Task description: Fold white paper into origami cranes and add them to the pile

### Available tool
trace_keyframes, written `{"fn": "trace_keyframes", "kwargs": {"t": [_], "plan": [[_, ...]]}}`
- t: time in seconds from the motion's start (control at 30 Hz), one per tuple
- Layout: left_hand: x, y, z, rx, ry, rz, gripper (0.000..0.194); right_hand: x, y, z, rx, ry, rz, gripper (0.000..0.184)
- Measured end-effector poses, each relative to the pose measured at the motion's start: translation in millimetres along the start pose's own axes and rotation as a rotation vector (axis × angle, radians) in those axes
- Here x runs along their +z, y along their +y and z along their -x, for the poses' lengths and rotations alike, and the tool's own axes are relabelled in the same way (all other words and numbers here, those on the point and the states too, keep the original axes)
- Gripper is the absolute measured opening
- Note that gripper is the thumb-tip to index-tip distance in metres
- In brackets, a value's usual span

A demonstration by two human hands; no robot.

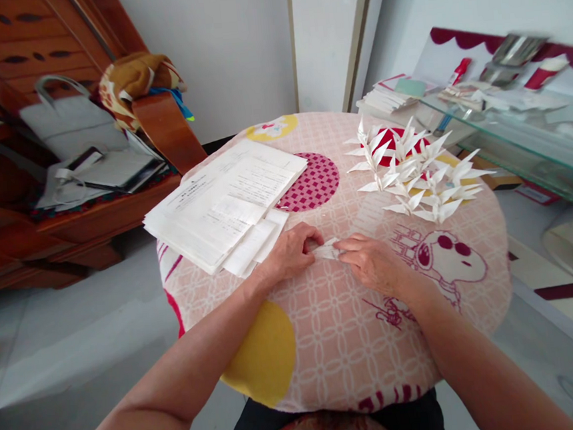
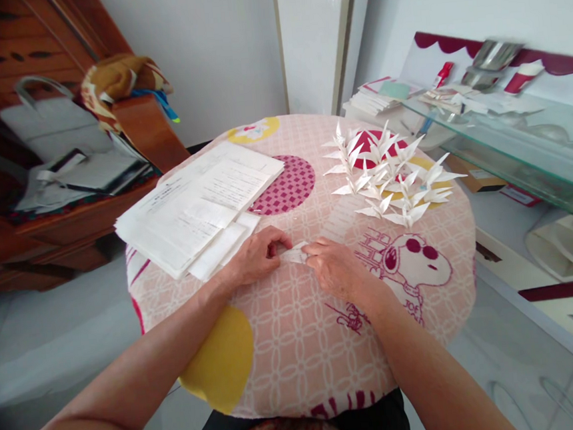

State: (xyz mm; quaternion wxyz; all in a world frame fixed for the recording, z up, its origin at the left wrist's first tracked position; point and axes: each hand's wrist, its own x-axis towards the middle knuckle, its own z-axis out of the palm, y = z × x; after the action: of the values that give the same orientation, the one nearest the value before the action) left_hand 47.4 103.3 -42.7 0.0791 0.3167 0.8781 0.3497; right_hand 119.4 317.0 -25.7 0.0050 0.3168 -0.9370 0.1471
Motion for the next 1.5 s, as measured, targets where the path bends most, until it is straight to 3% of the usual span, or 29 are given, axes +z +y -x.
{"fn": "trace_keyframes", "kwargs": {"t": [0.27, 0.4, 0.53, 0.67, 0.9, 1.03, 1.27, 1.5], "plan": [[7.3, 13.6, -3.4, -0.051, 0.072, -0.066, 0.024, 4.1, 4.4, 0.8, -0.015, 0.102, -0.103, 0.031], [7.7, 15.6, -13.7, -0.082, -0.007, -0.110, 0.025, 8.0, 9.7, 1.9, -0.007, 0.219, -0.173, 0.029], [3.3, 15.3, -26.0, -0.118, -0.103, -0.139, 0.023, 14.4, 11.3, -0.2, 0.088, 0.311, -0.193, 0.018], [3.8, 13.0, -30.9, -0.117, -0.110, -0.115, 0.021, 20.7, 8.6, -5.3, 0.195, 0.366, -0.213, 0.009], [-1.0, 9.7, -26.8, -0.092, -0.091, 0.044, 0.023, 19.4, 4.3, -9.8, 0.300, 0.359, -0.257, 0.031], [-5.9, 7.7, -28.0, -0.071, -0.148, 0.132, 0.029, 19.2, 5.3, -9.2, 0.319, 0.384, -0.284, 0.036], [1.0, 6.8, -31.2, -0.113, -0.130, 0.133, 0.020, 16.9, 4.4, -10.8, 0.354, 0.359, -0.322, 0.040], [6.1, 8.4, -27.3, -0.227, -0.105, 0.255, 0.020, 18.2, 4.9, -12.4, 0.450, 0.466, -0.417, 0.051]]}}
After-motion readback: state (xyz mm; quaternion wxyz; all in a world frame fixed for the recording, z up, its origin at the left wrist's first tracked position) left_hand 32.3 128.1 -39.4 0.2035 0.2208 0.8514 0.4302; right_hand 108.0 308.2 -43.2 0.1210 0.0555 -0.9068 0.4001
